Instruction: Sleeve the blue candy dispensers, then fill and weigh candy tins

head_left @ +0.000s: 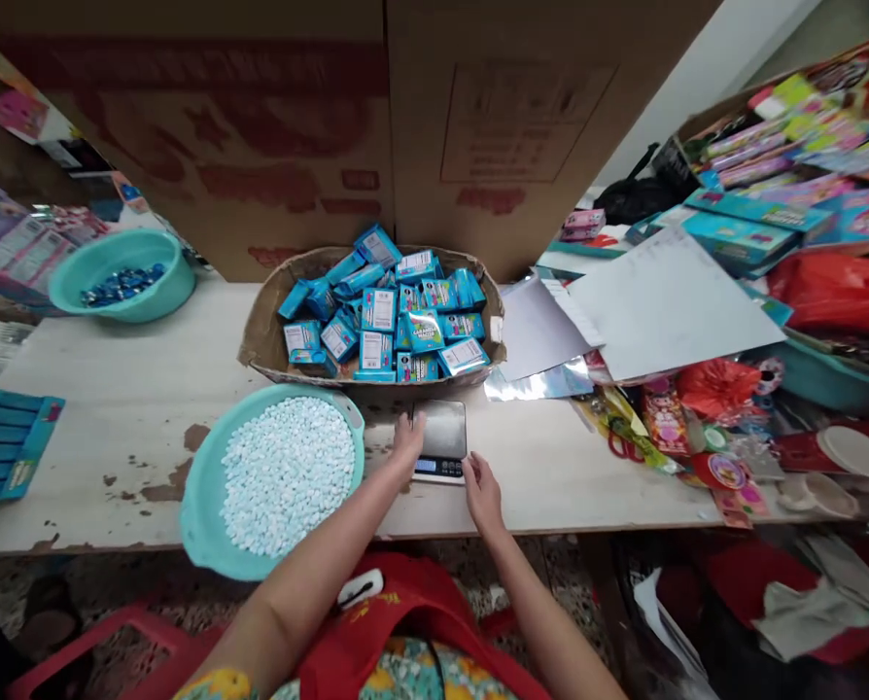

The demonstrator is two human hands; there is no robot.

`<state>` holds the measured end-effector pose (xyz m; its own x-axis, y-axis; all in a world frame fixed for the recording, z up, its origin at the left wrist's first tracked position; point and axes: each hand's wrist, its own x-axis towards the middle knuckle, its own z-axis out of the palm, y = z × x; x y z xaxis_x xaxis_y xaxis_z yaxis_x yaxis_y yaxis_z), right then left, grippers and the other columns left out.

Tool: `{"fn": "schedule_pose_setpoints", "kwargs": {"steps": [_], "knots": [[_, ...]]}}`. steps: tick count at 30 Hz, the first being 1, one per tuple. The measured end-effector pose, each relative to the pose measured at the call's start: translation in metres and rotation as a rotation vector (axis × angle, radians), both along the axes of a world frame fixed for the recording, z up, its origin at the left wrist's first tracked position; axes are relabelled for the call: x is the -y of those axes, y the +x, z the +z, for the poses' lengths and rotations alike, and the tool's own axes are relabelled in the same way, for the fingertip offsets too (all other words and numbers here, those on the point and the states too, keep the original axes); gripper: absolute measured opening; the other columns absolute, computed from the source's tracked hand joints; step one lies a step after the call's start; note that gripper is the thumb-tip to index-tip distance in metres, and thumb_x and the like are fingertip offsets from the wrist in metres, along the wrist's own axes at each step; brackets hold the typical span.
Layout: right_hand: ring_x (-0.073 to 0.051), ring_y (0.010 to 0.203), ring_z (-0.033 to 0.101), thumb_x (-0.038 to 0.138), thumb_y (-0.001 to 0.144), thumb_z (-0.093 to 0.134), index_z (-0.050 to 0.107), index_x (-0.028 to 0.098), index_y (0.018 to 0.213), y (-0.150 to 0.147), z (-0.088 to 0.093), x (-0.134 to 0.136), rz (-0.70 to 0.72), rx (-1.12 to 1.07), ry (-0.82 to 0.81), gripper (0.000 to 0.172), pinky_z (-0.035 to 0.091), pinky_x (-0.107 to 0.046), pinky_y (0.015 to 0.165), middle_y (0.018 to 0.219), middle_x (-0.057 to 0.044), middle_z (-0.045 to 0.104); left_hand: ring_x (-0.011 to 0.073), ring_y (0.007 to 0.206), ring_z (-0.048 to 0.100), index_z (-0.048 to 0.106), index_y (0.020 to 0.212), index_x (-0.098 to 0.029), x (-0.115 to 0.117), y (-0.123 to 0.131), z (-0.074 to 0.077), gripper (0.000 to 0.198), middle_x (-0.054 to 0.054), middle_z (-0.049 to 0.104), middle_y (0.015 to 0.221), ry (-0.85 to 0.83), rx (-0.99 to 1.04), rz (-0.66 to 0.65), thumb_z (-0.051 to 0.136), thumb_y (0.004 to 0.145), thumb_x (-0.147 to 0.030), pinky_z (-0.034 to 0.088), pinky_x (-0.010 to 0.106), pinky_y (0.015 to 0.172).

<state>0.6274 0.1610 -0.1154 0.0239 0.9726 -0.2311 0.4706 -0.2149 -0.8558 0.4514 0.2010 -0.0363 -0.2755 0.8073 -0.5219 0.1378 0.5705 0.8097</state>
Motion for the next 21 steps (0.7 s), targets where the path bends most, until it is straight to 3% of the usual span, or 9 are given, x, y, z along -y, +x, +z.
{"fn": "schedule_pose_setpoints", "kwargs": {"steps": [3,6,8,10,12,16,19,21], "knots": [[-0.027,0.098,0.061,0.056,0.083,0.045,0.053,0.013,0.120,0.007,0.009,0.001,-0.026,0.035,0.057,0.058,0.051,-0.042,0.083,0.116,-0.017,0.060,0.0265,0.130,0.039,0.038,0.136,-0.018,0.039,-0.026,0.021,0.059,0.016,0.044,0.139,0.199,-0.207,-0.083,0.044,0.086,-0.049,0.030,0.040,0.108],[-0.027,0.101,0.058,0.053,0.083,0.047,0.052,0.015,0.119,0.004,0.034,0.009,-0.004,0.071,0.128,0.053,0.051,-0.042,0.083,0.118,-0.017,0.056,0.0241,0.132,0.036,0.049,0.129,-0.027,0.113,-0.088,0.034,0.043,0.008,0.050,0.134,0.524,-0.634,-0.267,0.045,0.088,-0.039,0.026,0.043,0.111],[-0.025,0.098,0.059,0.050,0.085,0.047,0.055,0.017,0.113,-0.013,0.052,0.021,0.090,0.038,0.108,0.044,0.051,-0.041,0.083,0.113,-0.014,0.060,0.0274,0.137,0.027,0.047,0.132,-0.028,0.162,-0.128,0.035,0.047,0.008,0.044,0.141,0.529,-0.902,-0.280,0.051,0.085,-0.036,0.025,0.046,0.111],[-0.023,0.093,0.061,0.046,0.087,0.047,0.056,0.019,0.111,-0.044,0.064,0.037,0.208,-0.033,0.060,0.037,0.052,-0.039,0.080,0.110,-0.012,0.062,0.0323,0.140,0.018,0.044,0.135,-0.027,0.194,-0.153,0.029,0.055,0.010,0.031,0.149,0.440,-1.069,-0.304,0.054,0.083,-0.039,0.025,0.050,0.109],[-0.022,0.098,0.060,0.043,0.088,0.047,0.053,0.021,0.116,-0.083,0.070,0.051,0.305,-0.081,0.082,0.037,0.052,-0.038,0.082,0.115,-0.011,0.060,0.0355,0.140,0.014,0.041,0.138,-0.029,0.201,-0.162,0.018,0.059,0.010,0.023,0.152,0.396,-1.129,-0.403,0.055,0.082,-0.044,0.023,0.054,0.108],[-0.025,0.124,0.043,0.037,0.089,0.049,0.042,0.021,0.130,-0.155,0.069,0.062,0.366,0.038,0.374,0.045,0.039,-0.048,0.102,0.132,-0.013,0.047,0.0343,0.139,0.018,0.043,0.135,-0.039,0.168,-0.156,-0.001,0.052,0.004,0.029,0.151,0.499,-1.116,-0.571,0.051,0.084,-0.046,0.013,0.058,0.109],[-0.026,0.127,0.038,0.034,0.088,0.050,0.045,0.019,0.127,-0.181,0.075,0.042,0.377,0.140,0.555,0.042,0.035,-0.050,0.103,0.134,-0.014,0.043,0.0349,0.136,0.026,0.053,0.126,-0.037,0.145,-0.163,-0.010,0.044,0.003,0.040,0.145,0.565,-1.134,-0.532,0.052,0.083,-0.044,0.012,0.058,0.108],[-0.026,0.125,0.040,0.034,0.088,0.050,0.051,0.020,0.121,-0.187,0.087,0.014,0.362,0.175,0.647,0.036,0.035,-0.050,0.102,0.132,-0.014,0.045,0.0360,0.131,0.033,0.058,0.122,-0.033,0.136,-0.176,-0.016,0.040,0.004,0.047,0.140,0.543,-1.164,-0.484,0.054,0.082,-0.040,0.016,0.058,0.105]]}}
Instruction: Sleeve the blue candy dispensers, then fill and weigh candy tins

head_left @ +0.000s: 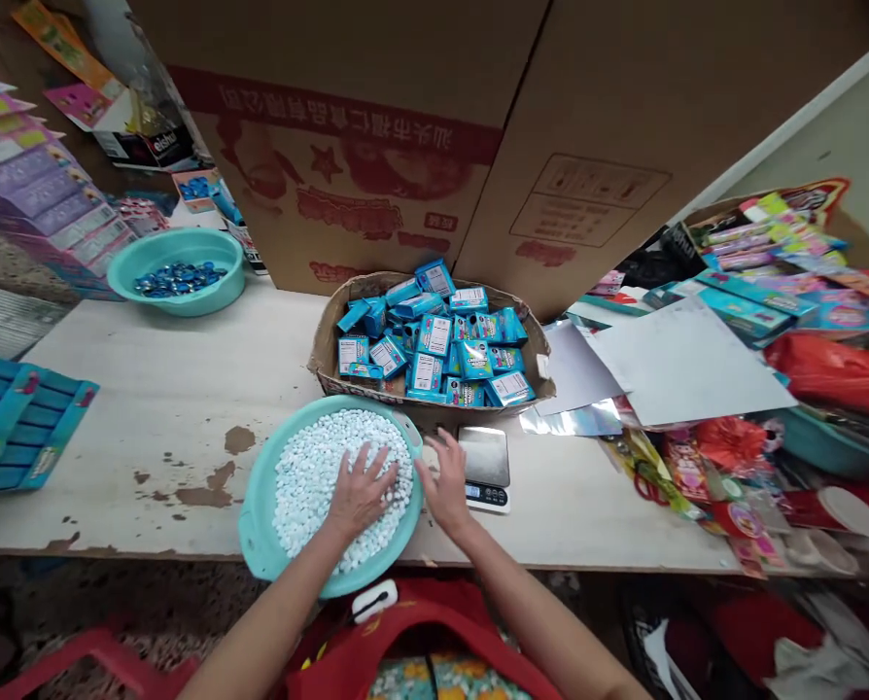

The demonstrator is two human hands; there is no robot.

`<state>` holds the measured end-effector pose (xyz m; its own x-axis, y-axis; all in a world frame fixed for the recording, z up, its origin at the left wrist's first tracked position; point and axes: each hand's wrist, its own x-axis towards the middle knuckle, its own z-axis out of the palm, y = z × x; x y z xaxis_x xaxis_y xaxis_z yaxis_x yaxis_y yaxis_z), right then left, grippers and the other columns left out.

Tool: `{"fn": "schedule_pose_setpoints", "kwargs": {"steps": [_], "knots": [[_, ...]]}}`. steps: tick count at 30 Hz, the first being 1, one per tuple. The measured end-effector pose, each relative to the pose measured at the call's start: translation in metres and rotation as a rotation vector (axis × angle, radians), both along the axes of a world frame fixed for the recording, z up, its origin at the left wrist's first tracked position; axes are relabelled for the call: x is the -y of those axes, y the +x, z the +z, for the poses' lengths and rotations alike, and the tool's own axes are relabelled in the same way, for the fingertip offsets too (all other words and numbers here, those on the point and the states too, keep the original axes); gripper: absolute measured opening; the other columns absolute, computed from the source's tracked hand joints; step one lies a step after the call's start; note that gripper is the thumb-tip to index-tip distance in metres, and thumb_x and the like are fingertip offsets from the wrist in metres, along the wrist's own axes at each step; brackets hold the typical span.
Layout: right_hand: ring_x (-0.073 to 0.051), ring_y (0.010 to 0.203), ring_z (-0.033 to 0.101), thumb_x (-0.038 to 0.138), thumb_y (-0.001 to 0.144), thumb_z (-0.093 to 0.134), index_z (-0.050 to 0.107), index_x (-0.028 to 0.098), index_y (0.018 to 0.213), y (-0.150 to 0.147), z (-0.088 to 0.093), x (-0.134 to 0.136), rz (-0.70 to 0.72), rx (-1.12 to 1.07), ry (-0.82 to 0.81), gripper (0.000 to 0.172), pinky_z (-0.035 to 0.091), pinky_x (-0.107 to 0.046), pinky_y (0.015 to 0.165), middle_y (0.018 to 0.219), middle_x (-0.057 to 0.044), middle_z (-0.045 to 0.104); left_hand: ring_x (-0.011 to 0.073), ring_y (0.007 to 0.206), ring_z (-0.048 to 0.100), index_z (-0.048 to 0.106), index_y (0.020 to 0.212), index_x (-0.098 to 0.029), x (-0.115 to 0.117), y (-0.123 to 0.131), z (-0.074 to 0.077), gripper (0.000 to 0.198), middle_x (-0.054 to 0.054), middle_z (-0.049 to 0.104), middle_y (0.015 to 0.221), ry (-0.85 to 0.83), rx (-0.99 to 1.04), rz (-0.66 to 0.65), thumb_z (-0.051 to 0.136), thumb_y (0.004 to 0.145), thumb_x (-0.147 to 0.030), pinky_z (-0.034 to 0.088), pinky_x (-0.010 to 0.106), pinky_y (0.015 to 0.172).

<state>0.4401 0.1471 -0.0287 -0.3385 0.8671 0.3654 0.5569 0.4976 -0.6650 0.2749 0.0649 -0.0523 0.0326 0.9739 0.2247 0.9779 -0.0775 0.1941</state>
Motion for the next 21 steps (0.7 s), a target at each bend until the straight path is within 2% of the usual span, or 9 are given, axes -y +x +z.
{"fn": "schedule_pose_setpoints", "kwargs": {"steps": [3,5,8,10,13,15,18,21], "knots": [[-0.025,0.119,0.045,0.037,0.088,0.048,0.054,0.019,0.117,-0.007,0.027,-0.062,-0.046,0.012,0.054,0.034,0.036,-0.046,0.101,0.123,-0.013,0.053,0.0375,0.120,0.042,0.062,0.116,-0.029,-0.010,-0.024,-0.007,0.037,0.009,0.055,0.131,-0.004,-0.032,0.106,0.054,0.081,-0.034,0.027,0.056,0.097],[-0.026,0.115,0.048,0.042,0.086,0.049,0.052,0.017,0.120,-0.019,0.045,-0.111,-0.100,0.055,-0.026,0.042,0.038,-0.043,0.098,0.120,-0.013,0.056,0.0354,0.111,0.048,0.065,0.111,-0.027,-0.018,-0.036,-0.010,0.032,0.009,0.058,0.126,0.007,-0.046,0.153,0.052,0.082,-0.032,0.032,0.052,0.090],[-0.029,0.120,0.045,0.050,0.080,0.054,0.040,0.010,0.133,-0.056,0.058,-0.180,-0.241,0.157,-0.210,0.068,0.037,-0.041,0.098,0.129,-0.019,0.049,0.0307,0.097,0.052,0.067,0.105,-0.027,-0.027,-0.045,-0.013,0.028,0.008,0.061,0.120,0.031,-0.070,0.209,0.049,0.083,-0.031,0.035,0.047,0.082],[-0.033,0.125,0.039,0.056,0.072,0.061,0.029,0.007,0.139,-0.087,0.056,-0.213,-0.355,0.231,-0.302,0.089,0.036,-0.043,0.099,0.136,-0.023,0.041,0.0298,0.093,0.052,0.067,0.105,-0.028,-0.030,-0.046,-0.014,0.028,0.007,0.061,0.120,0.031,-0.092,0.229,0.052,0.081,-0.032,0.036,0.045,0.078],[-0.040,0.125,0.035,0.062,0.057,0.070,0.018,0.010,0.143,-0.127,0.042,-0.238,-0.554,0.328,-0.339,0.113,0.036,-0.052,0.096,0.139,-0.025,0.033,0.0289,0.089,0.052,0.065,0.108,-0.027,-0.027,-0.043,-0.014,0.032,0.007,0.062,0.117,-0.011,-0.111,0.236,0.057,0.078,-0.032,0.038,0.041,0.073],[-0.041,0.123,0.035,0.058,0.052,0.075,0.017,0.013,0.143,-0.139,0.033,-0.244,-0.627,0.361,-0.303,0.117,0.034,-0.055,0.095,0.139,-0.024,0.030,0.0273,0.086,0.053,0.066,0.105,-0.027,-0.021,-0.038,-0.014,0.028,0.007,0.063,0.112,-0.045,-0.101,0.261,0.055,0.079,-0.031,0.038,0.038,0.070],[-0.039,0.123,0.036,0.043,0.048,0.080,0.021,0.013,0.140,-0.133,0.029,-0.248,-0.579,0.332,-0.307,0.113,0.034,-0.052,0.098,0.138,-0.024,0.030,0.0247,0.083,0.055,0.067,0.100,-0.026,-0.010,-0.031,-0.011,0.025,0.008,0.065,0.104,-0.073,-0.025,0.305,0.050,0.083,-0.029,0.039,0.034,0.069],[-0.037,0.124,0.038,0.031,0.046,0.079,0.028,0.012,0.135,-0.108,0.038,-0.252,-0.435,0.177,-0.386,0.105,0.035,-0.049,0.099,0.136,-0.023,0.034,0.0230,0.082,0.058,0.068,0.095,-0.026,-0.005,-0.029,-0.006,0.023,0.007,0.065,0.097,-0.095,0.180,0.382,0.050,0.082,-0.030,0.041,0.032,0.069]]}}
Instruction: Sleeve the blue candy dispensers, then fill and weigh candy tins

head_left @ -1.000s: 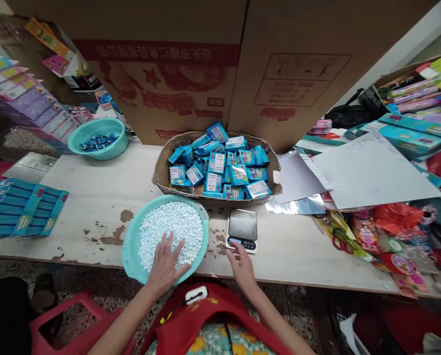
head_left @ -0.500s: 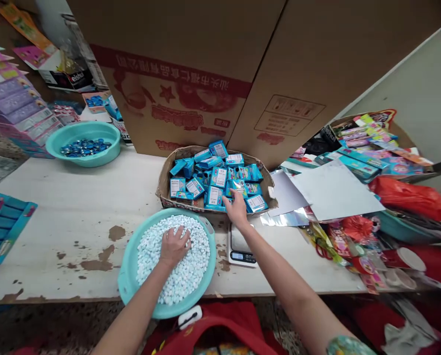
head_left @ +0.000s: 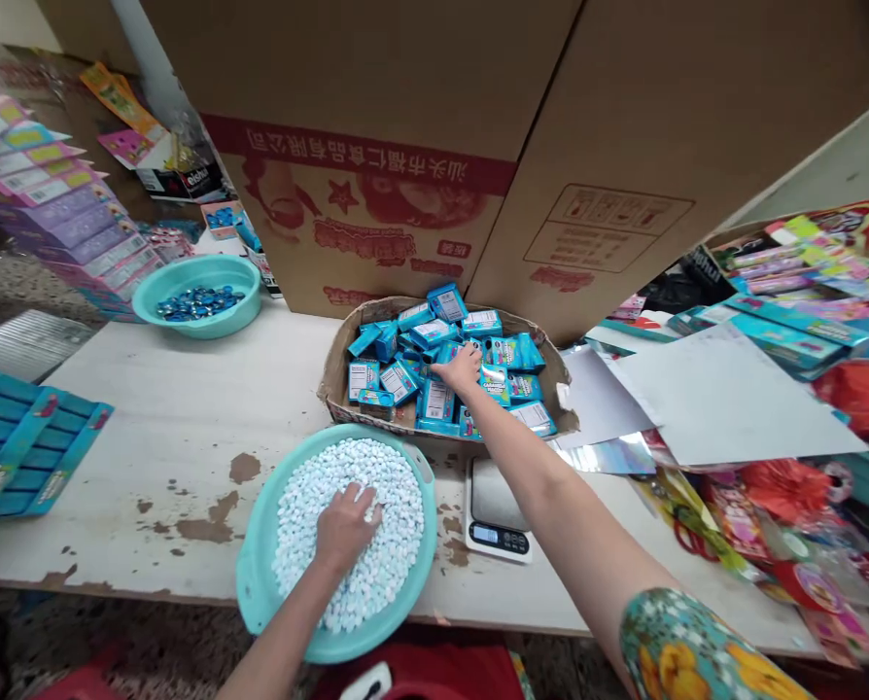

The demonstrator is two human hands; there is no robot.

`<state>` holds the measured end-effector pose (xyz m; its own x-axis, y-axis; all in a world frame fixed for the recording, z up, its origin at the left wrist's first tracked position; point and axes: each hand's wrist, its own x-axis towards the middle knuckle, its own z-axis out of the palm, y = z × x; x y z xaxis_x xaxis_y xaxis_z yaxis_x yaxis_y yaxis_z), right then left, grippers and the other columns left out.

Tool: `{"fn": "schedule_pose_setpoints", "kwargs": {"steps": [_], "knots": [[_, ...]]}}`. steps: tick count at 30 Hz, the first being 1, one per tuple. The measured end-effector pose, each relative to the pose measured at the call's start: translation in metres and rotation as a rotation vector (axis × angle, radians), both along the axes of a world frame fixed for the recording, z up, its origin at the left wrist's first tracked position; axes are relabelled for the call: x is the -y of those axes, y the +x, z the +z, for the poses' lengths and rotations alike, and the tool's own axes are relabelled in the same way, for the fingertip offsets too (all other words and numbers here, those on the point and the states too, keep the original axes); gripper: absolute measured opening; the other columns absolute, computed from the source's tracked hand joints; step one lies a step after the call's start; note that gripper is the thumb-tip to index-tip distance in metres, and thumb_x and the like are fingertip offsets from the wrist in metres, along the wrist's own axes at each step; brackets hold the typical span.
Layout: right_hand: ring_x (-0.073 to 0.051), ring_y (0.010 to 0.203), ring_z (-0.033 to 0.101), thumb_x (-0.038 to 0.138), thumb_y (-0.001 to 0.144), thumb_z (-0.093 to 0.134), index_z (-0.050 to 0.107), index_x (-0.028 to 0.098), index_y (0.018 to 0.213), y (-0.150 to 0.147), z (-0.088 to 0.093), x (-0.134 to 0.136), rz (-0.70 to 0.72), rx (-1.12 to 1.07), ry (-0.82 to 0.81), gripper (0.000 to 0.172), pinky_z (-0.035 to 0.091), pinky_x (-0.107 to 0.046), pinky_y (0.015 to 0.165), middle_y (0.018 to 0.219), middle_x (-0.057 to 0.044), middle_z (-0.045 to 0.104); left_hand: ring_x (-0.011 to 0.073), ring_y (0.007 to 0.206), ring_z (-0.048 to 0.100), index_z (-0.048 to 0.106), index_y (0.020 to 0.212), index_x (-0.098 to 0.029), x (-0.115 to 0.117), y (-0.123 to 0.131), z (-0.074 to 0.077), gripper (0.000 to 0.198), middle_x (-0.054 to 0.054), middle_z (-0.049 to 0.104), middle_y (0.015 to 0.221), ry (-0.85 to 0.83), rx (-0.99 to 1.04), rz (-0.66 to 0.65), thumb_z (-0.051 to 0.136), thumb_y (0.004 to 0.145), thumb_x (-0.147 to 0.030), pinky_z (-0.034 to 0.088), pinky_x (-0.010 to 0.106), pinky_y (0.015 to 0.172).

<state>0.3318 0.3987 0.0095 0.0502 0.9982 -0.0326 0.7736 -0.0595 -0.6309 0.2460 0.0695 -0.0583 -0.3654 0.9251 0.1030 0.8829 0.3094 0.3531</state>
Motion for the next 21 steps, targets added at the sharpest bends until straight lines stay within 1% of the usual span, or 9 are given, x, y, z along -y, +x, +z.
{"fn": "schedule_pose_setpoints", "kwargs": {"steps": [2,4,7,9,11,14,16,18,21], "knots": [[-0.031,0.123,0.041,0.026,0.051,0.074,0.029,0.013,0.134,0.020,0.010,0.004,0.083,-0.150,0.039,0.096,0.037,-0.042,0.100,0.136,-0.020,0.037,0.0223,0.082,0.060,0.068,0.088,-0.025,-0.002,-0.002,0.005,0.018,0.005,0.066,0.092,0.041,0.241,0.117,0.055,0.078,-0.031,0.043,0.031,0.070],[-0.024,0.119,0.046,0.022,0.057,0.068,0.028,0.015,0.136,0.042,0.019,0.019,0.169,-0.345,0.125,0.089,0.038,-0.036,0.099,0.135,-0.016,0.042,0.0208,0.076,0.060,0.067,0.078,-0.024,-0.005,-0.005,0.011,0.012,0.002,0.066,0.082,0.085,0.560,0.257,0.061,0.071,-0.033,0.044,0.029,0.068],[-0.020,0.109,0.054,0.024,0.063,0.066,0.040,0.017,0.130,0.074,0.026,0.061,0.267,-0.685,0.172,0.072,0.040,-0.036,0.098,0.126,-0.010,0.054,0.0155,0.059,0.056,0.064,0.074,-0.021,-0.007,-0.008,0.021,0.019,0.000,0.061,0.069,0.138,1.127,0.415,0.068,0.065,-0.036,0.043,0.025,0.055],[-0.019,0.102,0.058,0.027,0.063,0.071,0.052,0.020,0.120,0.091,0.029,0.099,0.273,-0.892,0.091,0.060,0.043,-0.036,0.095,0.115,-0.005,0.062,0.0131,0.054,0.054,0.061,0.079,-0.020,-0.006,-0.009,0.027,0.022,-0.001,0.060,0.069,0.207,1.499,0.469,0.068,0.064,-0.035,0.041,0.023,0.048],[-0.018,0.095,0.062,0.028,0.063,0.074,0.056,0.023,0.113,0.102,0.030,0.136,0.199,-1.136,-0.083,0.054,0.048,-0.035,0.089,0.106,-0.001,0.067,0.0145,0.058,0.058,0.058,0.079,-0.019,-0.004,-0.011,0.032,0.021,0.001,0.063,0.075,0.282,1.806,0.504,0.067,0.065,-0.033,0.044,0.023,0.048],[-0.018,0.083,0.067,0.029,0.068,0.073,0.058,0.023,0.105,0.108,0.030,0.180,-0.063,-1.428,-0.470,0.040,0.055,-0.034,0.078,0.093,0.000,0.071,0.0187,0.063,0.063,0.056,0.078,-0.017,-0.005,-0.015,0.036,0.018,0.005,0.063,0.075,0.304,2.057,0.569,0.062,0.068,-0.031,0.048,0.027,0.050],[-0.017,0.073,0.068,0.030,0.076,0.067,0.059,0.020,0.097,0.110,0.027,0.200,-0.247,-1.477,-0.756,0.025,0.056,-0.033,0.070,0.081,-0.001,0.072,0.0176,0.058,0.061,0.056,0.078,-0.016,-0.007,-0.018,0.036,0.016,0.004,0.061,0.068,0.288,2.105,0.611,0.059,0.071,-0.030,0.048,0.026,0.047],[-0.017,0.066,0.067,0.027,0.083,0.058,0.059,0.019,0.093,0.115,0.022,0.217,-0.369,-1.465,-0.986,0.013,0.056,-0.032,0.063,0.073,-0.001,0.071,0.0160,0.055,0.060,0.054,0.076,-0.016,-0.010,-0.021,0.035,0.014,0.004,0.060,0.068,0.293,2.112,0.647,0.057,0.072,-0.029,0.046,0.024,0.044],[-0.016,0.065,0.067,0.022,0.086,0.053,0.057,0.019,0.092,0.132,0.010,0.247,-0.456,-1.475,-1.189,0.008,0.056,-0.031,0.062,0.073,-0.001,0.070,0.0151,0.057,0.060,0.053,0.075,-0.016,-0.014,-0.026,0.033,0.012,0.004,0.062,0.072,0.288,2.102,0.695,0.057,0.070,-0.026,0.047,0.023,0.046]]}}
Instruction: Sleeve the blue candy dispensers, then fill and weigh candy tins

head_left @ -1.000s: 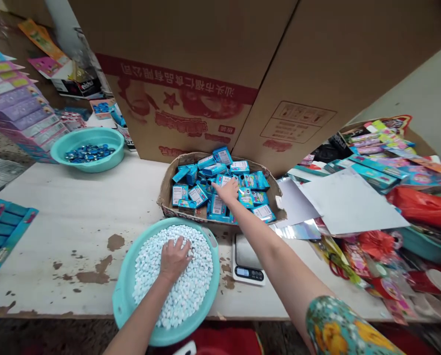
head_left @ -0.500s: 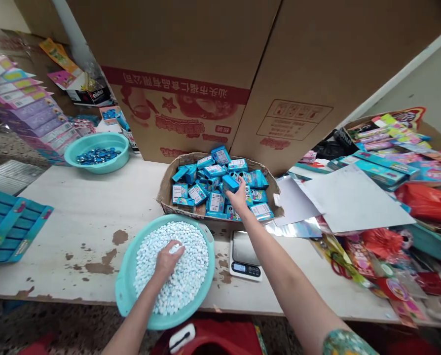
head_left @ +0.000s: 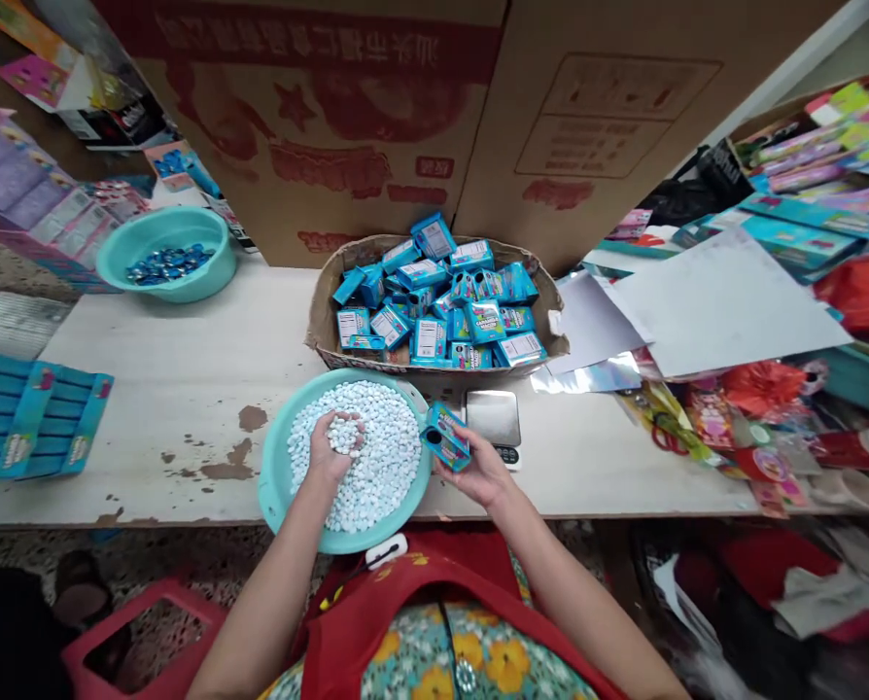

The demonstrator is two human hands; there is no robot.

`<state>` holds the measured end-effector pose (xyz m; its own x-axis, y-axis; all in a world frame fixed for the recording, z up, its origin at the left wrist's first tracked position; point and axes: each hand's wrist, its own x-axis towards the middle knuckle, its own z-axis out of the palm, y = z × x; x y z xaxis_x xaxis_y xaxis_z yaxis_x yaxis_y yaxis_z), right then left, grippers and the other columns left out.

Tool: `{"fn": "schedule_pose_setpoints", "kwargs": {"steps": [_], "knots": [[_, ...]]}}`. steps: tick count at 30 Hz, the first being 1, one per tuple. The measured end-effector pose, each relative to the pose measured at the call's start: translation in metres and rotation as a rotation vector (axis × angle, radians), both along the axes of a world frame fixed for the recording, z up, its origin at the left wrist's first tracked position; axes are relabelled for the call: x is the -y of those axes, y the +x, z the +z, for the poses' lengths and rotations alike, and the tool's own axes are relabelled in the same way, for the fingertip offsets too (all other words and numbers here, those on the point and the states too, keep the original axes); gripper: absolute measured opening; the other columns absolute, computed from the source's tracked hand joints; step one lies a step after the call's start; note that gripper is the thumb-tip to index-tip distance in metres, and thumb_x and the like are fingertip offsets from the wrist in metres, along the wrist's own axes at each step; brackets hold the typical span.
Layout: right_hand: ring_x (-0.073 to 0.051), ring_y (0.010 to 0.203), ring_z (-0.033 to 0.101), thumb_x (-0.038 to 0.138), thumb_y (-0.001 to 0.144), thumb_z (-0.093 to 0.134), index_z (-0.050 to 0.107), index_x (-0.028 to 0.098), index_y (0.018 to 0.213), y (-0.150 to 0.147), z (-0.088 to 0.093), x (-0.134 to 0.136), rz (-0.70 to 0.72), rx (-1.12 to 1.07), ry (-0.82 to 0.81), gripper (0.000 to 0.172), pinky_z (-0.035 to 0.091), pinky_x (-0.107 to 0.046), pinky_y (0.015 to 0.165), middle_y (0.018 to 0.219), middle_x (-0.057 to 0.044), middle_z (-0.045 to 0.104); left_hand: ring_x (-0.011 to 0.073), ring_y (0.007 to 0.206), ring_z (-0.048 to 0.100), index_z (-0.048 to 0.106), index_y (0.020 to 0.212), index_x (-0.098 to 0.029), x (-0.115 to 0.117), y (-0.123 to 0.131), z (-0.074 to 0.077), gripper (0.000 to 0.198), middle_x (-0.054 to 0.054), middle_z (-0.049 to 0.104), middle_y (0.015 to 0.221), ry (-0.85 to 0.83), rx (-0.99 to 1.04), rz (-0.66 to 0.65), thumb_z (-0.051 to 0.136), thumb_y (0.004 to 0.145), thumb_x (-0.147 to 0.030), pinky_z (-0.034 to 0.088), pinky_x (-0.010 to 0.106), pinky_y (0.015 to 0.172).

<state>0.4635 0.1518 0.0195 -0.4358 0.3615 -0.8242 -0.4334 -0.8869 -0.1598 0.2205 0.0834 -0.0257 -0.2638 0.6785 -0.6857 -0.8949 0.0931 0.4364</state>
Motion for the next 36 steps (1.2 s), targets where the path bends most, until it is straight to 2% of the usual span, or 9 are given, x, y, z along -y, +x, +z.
{"fn": "schedule_pose_setpoints", "kwargs": {"steps": [5,10,14,17,21,25,30,33,36], "knots": [[-0.012,0.058,0.064,0.033,0.085,0.058,0.057,0.014,0.087,0.032,-0.025,0.050,0.008,0.036,-0.286,0.018,0.050,-0.016,0.044,0.068,-0.004,0.066,0.0120,0.050,0.054,0.054,0.082,-0.018,-0.007,-0.003,-0.009,0.016,0.000,0.057,0.063,-0.045,-0.033,-0.088,0.059,0.068,-0.024,0.043,0.021,0.043],[-0.011,0.049,0.062,0.023,0.082,0.061,0.057,0.014,0.088,0.041,-0.046,0.067,-0.080,0.272,-0.248,0.011,0.049,-0.014,0.039,0.063,-0.002,0.064,0.0127,0.055,0.057,0.051,0.075,-0.017,-0.017,-0.004,-0.013,0.016,0.003,0.060,0.072,-0.089,-0.088,-0.122,0.058,0.069,-0.029,0.044,0.021,0.043],[-0.013,0.061,0.067,0.021,0.076,0.069,0.050,0.023,0.105,0.044,-0.049,0.069,-0.189,0.365,-0.169,0.035,0.056,-0.020,0.048,0.075,0.002,0.067,0.0132,0.053,0.055,0.053,0.078,-0.019,-0.022,-0.004,-0.003,0.016,0.000,0.056,0.064,-0.073,-0.084,-0.153,0.056,0.073,-0.033,0.043,0.021,0.042],[-0.014,0.070,0.068,0.019,0.065,0.078,0.044,0.027,0.116,0.046,-0.048,0.074,-0.190,0.396,-0.039,0.062,0.060,-0.026,0.064,0.085,0.003,0.068,0.0140,0.057,0.058,0.050,0.073,-0.018,-0.022,-0.002,0.004,0.017,0.002,0.059,0.071,-0.049,-0.068,-0.134,0.055,0.075,-0.034,0.043,0.021,0.043],[-0.017,0.078,0.067,0.014,0.045,0.086,0.044,0.025,0.120,0.047,-0.055,0.080,0.042,0.503,0.325,0.086,0.057,-0.032,0.075,0.087,0.002,0.067,0.0168,0.066,0.062,0.055,0.083,-0.019,-0.019,0.005,0.010,0.020,0.004,0.063,0.081,-0.073,-0.020,-0.130,0.052,0.080,-0.038,0.049,0.024,0.047],[-0.020,0.081,0.063,0.026,0.044,0.086,0.057,0.022,0.101,0.049,-0.072,0.078,0.333,0.753,0.616,0.063,0.054,-0.037,0.078,0.086,0.000,0.063,0.0165,0.063,0.062,0.055,0.081,-0.018,-0.013,0.010,0.014,0.025,0.004,0.061,0.075,-0.051,0.058,-0.118,0.052,0.082,-0.043,0.048,0.024,0.046],[-0.025,0.095,0.055,0.034,0.042,0.086,0.063,0.023,0.091,0.055,-0.079,0.076,0.429,0.941,0.922,0.056,0.044,-0.044,0.094,0.099,-0.004,0.055,0.0164,0.069,0.063,0.057,0.084,-0.018,-0.010,0.011,0.008,0.026,0.005,0.062,0.083,-0.004,0.065,-0.077,0.055,0.081,-0.044,0.050,0.026,0.050],[-0.028,0.099,0.052,0.040,0.048,0.084,0.064,0.025,0.086,0.061,-0.060,0.074,0.487,1.026,1.014,0.045,0.040,-0.047,0.096,0.099,-0.007,0.056,0.0118,0.056,0.057,0.050,0.070,-0.018,-0.010,0.009,0.005,0.024,0.002,0.056,0.068,-0.040,0.079,-0.077,0.059,0.077,-0.039,0.040,0.019,0.041],[-0.029,0.099,0.053,0.045,0.058,0.079,0.063,0.026,0.092,0.061,-0.023,0.068,0.466,1.108,1.092,0.042,0.041,-0.047,0.094,0.101,-0.007,0.059,0.0130,0.064,0.060,0.051,0.071,-0.018,-0.012,0.009,0.005,0.023,0.003,0.060,0.078,0.005,0.091,-0.062,0.059,0.077,-0.039,0.045,0.020,0.046]]}}
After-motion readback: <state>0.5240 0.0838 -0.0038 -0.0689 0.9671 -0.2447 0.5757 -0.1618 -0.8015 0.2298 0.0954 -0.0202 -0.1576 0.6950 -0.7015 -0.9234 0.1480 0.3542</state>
